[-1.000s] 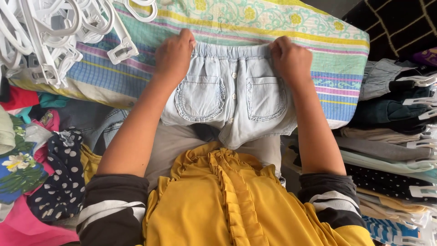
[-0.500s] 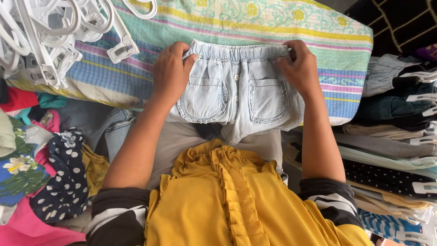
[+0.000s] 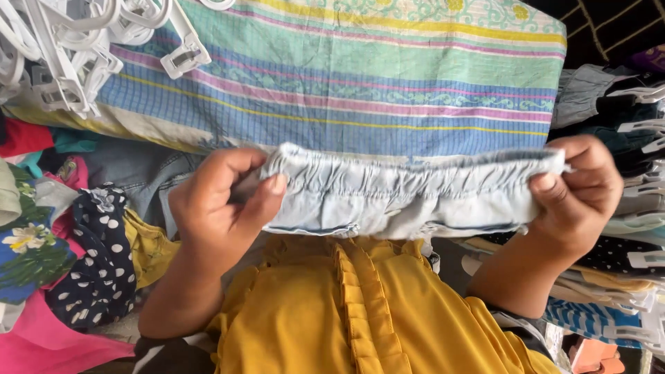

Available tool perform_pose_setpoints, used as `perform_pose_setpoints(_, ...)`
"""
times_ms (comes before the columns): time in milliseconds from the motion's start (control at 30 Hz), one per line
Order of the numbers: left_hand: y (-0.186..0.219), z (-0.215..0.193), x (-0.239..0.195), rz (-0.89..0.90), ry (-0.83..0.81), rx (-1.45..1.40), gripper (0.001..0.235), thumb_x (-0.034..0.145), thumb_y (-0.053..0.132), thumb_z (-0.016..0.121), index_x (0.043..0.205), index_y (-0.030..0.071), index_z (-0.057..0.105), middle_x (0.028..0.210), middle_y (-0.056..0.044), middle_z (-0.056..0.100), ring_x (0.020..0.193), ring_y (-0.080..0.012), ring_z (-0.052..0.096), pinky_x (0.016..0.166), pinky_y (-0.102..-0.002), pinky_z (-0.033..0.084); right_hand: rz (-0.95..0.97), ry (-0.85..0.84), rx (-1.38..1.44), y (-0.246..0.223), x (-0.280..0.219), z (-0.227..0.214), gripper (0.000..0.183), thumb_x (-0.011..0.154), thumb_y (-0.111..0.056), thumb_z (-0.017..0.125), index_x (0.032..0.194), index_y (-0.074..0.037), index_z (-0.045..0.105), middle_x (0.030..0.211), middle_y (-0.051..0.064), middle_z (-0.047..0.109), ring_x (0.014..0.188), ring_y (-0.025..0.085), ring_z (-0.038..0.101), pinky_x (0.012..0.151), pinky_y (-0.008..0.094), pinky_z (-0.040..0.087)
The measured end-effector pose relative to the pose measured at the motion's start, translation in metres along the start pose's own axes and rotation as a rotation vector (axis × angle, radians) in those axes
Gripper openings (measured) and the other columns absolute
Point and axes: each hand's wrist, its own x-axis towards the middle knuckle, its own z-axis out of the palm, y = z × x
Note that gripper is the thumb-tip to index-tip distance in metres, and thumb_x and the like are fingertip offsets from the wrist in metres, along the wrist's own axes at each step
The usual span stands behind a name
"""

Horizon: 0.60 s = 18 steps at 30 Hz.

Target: The person picks up pairs of shorts from a pile, folds them, and attaches them to white plastic hangers using clips. They handle light blue denim shorts, white shorts, and pink shorts, placing each hung item onto a nearby rack.

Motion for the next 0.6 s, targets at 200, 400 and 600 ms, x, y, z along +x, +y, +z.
perform_pose_setpoints(200,-0.059,0.058,0.042,-0.091,-0.147,0.248,0.024,0.101,0.026,0.073,0.112,0.006,0.067,0.088,-0.019,0.074,0.084,-0.0423,0.073,0.068,-0.053,0.056,-0.095,-0.009,-0.462,0.078,0.053,0.041,0.030,0.102,-0.001,0.082,0.125,0.007,0.063,0.079,0.017,0.059,0.072,0.024,0.058,0.065,0.035,0.042)
perform_pose_setpoints(400,-0.130,0.105,0.035,-0.133,-0.275,0.554,0.023,0.098,0.024,0.071,0.110,0.006,0.067,0.084,-0.016,0.071,0.081,-0.0406,0.073,0.065,-0.056,0.058,-0.206,0.018,-1.097,0.170,0.049,0.073,0.023,0.096,-0.022,0.080,0.114,-0.016,0.065,0.086,0.012,0.071,0.074,0.041,0.071,0.066,0.052,0.056)
perform_pose_setpoints(600,-0.141,0.120,0.051,0.109,-0.274,0.681,0.043,0.083,0.016,0.082,0.122,0.007,0.064,0.107,-0.013,0.066,0.104,-0.0355,0.065,0.084,-0.049,0.053,-0.413,-0.102,-1.103,0.146,0.069,0.082,0.040,0.087,-0.014,0.078,0.123,-0.005,0.064,0.099,0.014,0.059,0.092,0.039,0.063,0.077,0.049,0.054)
